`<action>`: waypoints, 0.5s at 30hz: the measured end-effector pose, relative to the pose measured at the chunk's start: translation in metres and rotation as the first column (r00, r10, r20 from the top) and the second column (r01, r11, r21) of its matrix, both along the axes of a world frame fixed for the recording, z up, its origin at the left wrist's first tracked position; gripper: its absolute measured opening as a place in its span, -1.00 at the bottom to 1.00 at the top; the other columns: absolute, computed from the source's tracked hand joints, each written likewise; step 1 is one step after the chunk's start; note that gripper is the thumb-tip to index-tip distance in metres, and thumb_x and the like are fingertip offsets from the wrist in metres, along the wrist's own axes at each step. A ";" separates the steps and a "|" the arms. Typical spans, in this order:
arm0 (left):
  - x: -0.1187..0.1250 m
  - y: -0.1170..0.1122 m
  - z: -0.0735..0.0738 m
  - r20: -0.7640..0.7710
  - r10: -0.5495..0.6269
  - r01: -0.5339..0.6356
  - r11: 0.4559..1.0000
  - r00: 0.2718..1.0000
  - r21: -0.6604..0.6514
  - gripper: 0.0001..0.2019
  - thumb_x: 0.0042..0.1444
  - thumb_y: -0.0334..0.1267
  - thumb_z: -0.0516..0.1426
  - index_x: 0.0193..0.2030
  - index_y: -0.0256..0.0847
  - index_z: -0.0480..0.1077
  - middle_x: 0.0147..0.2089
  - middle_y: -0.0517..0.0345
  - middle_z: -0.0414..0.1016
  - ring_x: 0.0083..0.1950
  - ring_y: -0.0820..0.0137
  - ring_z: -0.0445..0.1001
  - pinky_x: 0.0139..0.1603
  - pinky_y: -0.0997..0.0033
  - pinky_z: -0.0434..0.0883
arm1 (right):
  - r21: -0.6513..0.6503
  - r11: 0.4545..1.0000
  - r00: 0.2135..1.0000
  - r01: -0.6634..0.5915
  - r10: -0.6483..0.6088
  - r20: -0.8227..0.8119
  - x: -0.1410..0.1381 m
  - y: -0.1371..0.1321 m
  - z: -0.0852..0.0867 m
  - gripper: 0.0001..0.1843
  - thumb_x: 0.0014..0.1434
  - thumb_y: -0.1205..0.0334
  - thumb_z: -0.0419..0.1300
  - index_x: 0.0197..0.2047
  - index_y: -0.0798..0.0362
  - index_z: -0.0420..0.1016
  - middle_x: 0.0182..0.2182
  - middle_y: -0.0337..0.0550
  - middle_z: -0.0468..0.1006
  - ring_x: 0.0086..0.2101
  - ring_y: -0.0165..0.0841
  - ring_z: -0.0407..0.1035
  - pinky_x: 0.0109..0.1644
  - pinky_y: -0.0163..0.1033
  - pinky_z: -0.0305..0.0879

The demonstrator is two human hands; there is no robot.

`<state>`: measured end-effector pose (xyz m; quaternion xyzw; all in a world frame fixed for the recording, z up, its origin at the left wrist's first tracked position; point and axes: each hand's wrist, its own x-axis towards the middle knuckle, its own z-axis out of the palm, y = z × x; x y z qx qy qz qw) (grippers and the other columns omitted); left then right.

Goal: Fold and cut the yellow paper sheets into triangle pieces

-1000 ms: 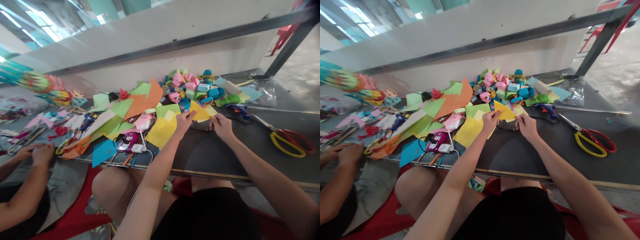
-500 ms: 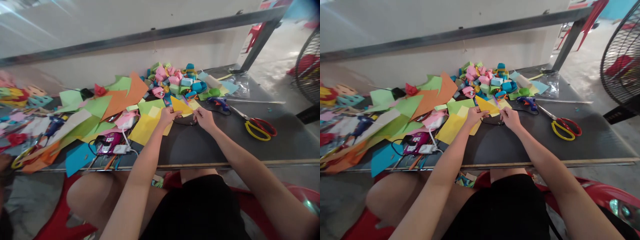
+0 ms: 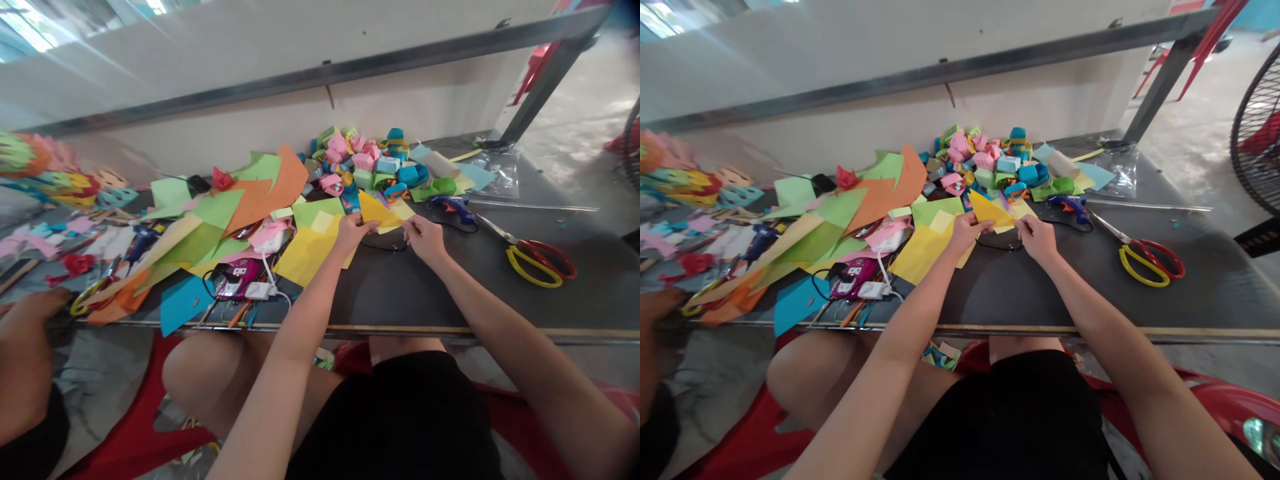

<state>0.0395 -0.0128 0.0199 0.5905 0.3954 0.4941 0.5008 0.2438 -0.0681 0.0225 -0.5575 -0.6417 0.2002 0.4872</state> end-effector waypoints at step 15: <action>-0.004 0.006 0.003 0.085 0.153 -0.158 0.986 0.985 0.060 -0.68 -0.02 0.01 0.40 -0.42 -0.20 0.53 -0.58 0.25 0.45 -0.57 0.53 0.44 -0.52 0.52 0.32 | -0.148 0.959 0.970 -0.240 0.241 -0.014 -0.006 -0.005 0.006 -0.44 0.21 -0.30 0.20 -0.47 0.03 0.58 -0.70 -0.23 0.43 -0.67 -0.44 0.29 -0.51 -0.29 0.23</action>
